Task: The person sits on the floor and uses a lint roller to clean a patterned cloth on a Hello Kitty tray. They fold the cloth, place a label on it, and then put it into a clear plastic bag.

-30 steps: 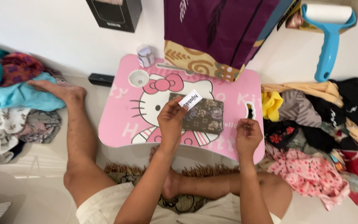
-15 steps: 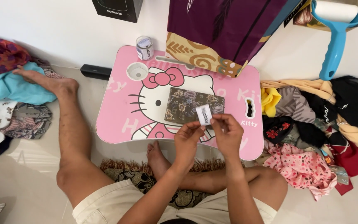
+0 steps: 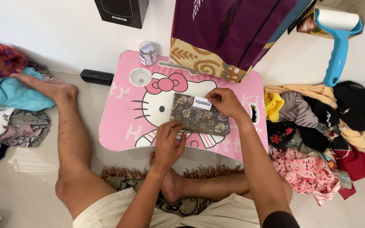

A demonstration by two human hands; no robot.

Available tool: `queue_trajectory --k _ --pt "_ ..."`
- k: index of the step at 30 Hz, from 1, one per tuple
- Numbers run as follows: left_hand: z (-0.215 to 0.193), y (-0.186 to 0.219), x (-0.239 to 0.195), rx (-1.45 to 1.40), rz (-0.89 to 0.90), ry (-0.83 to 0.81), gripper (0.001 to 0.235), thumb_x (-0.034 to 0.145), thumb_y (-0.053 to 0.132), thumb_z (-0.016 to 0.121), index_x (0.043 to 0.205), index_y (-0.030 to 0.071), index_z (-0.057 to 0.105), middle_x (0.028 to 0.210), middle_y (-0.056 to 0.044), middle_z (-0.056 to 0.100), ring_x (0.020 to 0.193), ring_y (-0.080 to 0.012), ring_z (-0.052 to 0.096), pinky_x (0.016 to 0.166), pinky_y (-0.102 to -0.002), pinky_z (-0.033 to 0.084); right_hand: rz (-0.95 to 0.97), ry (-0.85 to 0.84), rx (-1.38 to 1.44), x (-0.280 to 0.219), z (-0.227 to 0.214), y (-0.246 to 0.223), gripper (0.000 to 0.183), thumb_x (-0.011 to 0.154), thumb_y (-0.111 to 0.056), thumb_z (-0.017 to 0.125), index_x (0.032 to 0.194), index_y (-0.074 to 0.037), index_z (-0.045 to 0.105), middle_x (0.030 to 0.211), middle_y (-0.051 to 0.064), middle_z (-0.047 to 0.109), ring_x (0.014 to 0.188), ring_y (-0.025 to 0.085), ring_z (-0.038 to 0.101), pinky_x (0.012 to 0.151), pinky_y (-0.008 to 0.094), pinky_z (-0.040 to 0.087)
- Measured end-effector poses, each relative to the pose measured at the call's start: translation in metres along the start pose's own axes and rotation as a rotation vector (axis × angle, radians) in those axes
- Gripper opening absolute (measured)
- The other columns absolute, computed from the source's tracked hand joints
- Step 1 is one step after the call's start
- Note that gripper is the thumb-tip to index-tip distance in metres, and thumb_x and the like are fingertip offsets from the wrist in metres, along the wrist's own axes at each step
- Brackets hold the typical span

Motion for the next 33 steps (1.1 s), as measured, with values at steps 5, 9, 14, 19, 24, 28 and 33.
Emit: queue_trajectory --k 5,9,14,19,24,28,33 --pt "0.002 -0.001 -0.009 0.056 0.022 0.029 0.026 0.086 0.007 0.078 0.111 0.005 0.070 0.116 -0.010 0.065 0.110 -0.0283 0.064 0.095 -0.040 0.051 -0.003 -0.012 -0.011 0.004 0.003 0.013 0.017 0.084 0.004 0.070 0.095 -0.006 0.079 0.082 0.014 0.073 0.074 0.021 0.064 0.066 0.031 0.050" --pt "0.001 0.002 -0.007 0.099 0.053 0.022 0.030 0.088 0.013 0.076 0.116 0.005 0.068 0.127 -0.014 0.063 0.121 -0.0325 0.061 0.102 -0.044 0.049 -0.015 0.015 0.025 0.000 0.004 0.016 0.019 0.084 0.003 0.071 0.098 -0.006 0.078 0.087 0.012 0.073 0.077 0.019 0.064 0.067 0.028 0.050" --pt "0.009 0.006 -0.003 0.155 0.062 -0.152 0.044 0.095 0.030 0.072 0.130 0.005 0.063 0.148 -0.019 0.053 0.141 -0.0391 0.047 0.112 -0.051 0.040 -0.342 0.168 -0.165 -0.033 -0.004 -0.043 0.032 0.090 -0.003 0.075 0.122 -0.010 0.074 0.123 0.011 0.071 0.117 0.032 0.065 0.100 0.043 0.051" --pt "0.022 -0.003 -0.012 0.233 0.068 -0.252 0.051 0.097 0.043 0.068 0.132 0.006 0.062 0.144 -0.016 0.056 0.142 -0.0365 0.047 0.113 -0.055 0.038 -0.292 -0.044 -0.205 -0.051 0.024 -0.044 0.036 0.099 -0.007 0.066 0.135 -0.009 0.068 0.143 0.020 0.061 0.136 0.044 0.051 0.115 0.057 0.037" --pt "0.025 -0.005 -0.017 0.262 0.063 -0.272 0.053 0.096 0.046 0.067 0.133 0.008 0.063 0.143 -0.013 0.057 0.142 -0.0347 0.047 0.113 -0.056 0.038 -0.304 -0.074 -0.207 -0.056 0.033 -0.033 0.032 0.102 -0.008 0.062 0.133 -0.011 0.069 0.144 0.017 0.062 0.136 0.043 0.051 0.117 0.058 0.034" --pt "0.026 -0.005 -0.023 0.261 0.070 -0.279 0.055 0.096 0.047 0.068 0.135 0.009 0.062 0.144 -0.012 0.057 0.141 -0.0340 0.047 0.113 -0.057 0.037 -0.287 -0.050 -0.246 -0.061 0.038 -0.019 0.032 0.100 -0.011 0.064 0.132 -0.015 0.070 0.145 0.010 0.062 0.138 0.038 0.052 0.119 0.056 0.032" --pt "0.017 0.000 -0.028 0.222 0.060 -0.346 0.057 0.093 0.042 0.070 0.139 0.010 0.059 0.147 -0.014 0.054 0.142 -0.0370 0.045 0.113 -0.060 0.036 -0.340 -0.018 -0.269 -0.082 0.034 -0.031 0.032 0.100 -0.014 0.064 0.132 -0.015 0.070 0.146 0.011 0.062 0.136 0.038 0.054 0.118 0.056 0.033"
Point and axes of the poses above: each hand's wrist, its own x-axis towards the middle knuckle, its own z-axis out of the palm, y = z × x, the point moved 8 cm from there along x, towards the middle knuckle
